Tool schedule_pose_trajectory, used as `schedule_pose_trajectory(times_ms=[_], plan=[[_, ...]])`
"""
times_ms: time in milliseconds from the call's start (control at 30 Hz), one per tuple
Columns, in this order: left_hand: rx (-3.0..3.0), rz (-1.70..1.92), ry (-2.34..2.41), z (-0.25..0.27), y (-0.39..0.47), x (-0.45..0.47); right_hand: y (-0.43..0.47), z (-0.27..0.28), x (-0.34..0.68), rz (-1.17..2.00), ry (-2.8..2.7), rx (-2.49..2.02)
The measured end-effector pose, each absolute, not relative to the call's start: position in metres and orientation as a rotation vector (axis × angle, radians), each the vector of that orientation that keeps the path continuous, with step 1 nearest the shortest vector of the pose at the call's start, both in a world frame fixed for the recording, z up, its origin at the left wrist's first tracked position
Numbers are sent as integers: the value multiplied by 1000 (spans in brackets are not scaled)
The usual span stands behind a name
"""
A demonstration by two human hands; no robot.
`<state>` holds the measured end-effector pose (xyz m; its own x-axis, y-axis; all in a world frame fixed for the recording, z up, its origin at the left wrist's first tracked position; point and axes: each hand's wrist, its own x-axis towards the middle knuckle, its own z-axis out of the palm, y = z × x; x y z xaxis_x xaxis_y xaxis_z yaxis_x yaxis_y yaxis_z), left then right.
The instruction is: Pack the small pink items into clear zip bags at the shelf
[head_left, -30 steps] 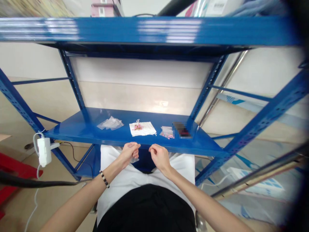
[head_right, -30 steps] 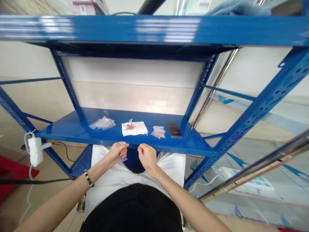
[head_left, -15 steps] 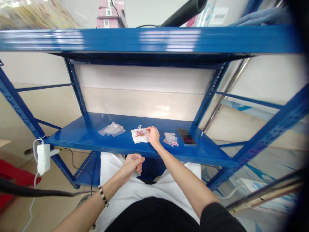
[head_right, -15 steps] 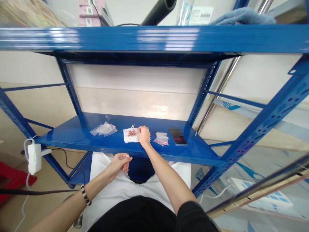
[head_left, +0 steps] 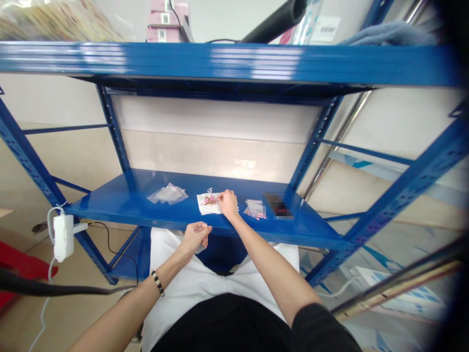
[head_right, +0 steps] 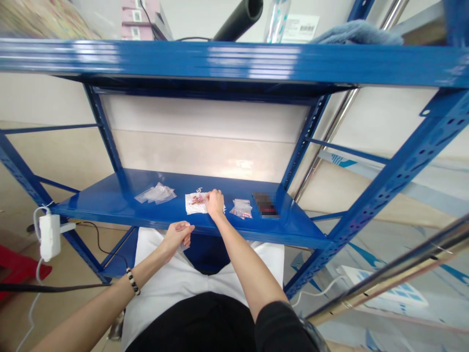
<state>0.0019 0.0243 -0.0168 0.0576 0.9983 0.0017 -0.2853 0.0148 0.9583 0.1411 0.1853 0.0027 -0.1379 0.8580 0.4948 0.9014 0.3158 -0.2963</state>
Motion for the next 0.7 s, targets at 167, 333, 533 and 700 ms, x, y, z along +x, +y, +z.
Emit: schedule_pose_trajectory(times_ms=[167,333,533,700], plan=[[1107,1268,956,-20,21,6,177,13,144,-26,-1916,-1502],[1308,1277,1004,-22,18,-2,156,32,143,57,-1804,-1356],[1469,1215,1040,-28,25,0,76,40,146,296,-1793,-1001],[1562,1086,967,-33,8,12,-1,9,164,485,-1805,-906]])
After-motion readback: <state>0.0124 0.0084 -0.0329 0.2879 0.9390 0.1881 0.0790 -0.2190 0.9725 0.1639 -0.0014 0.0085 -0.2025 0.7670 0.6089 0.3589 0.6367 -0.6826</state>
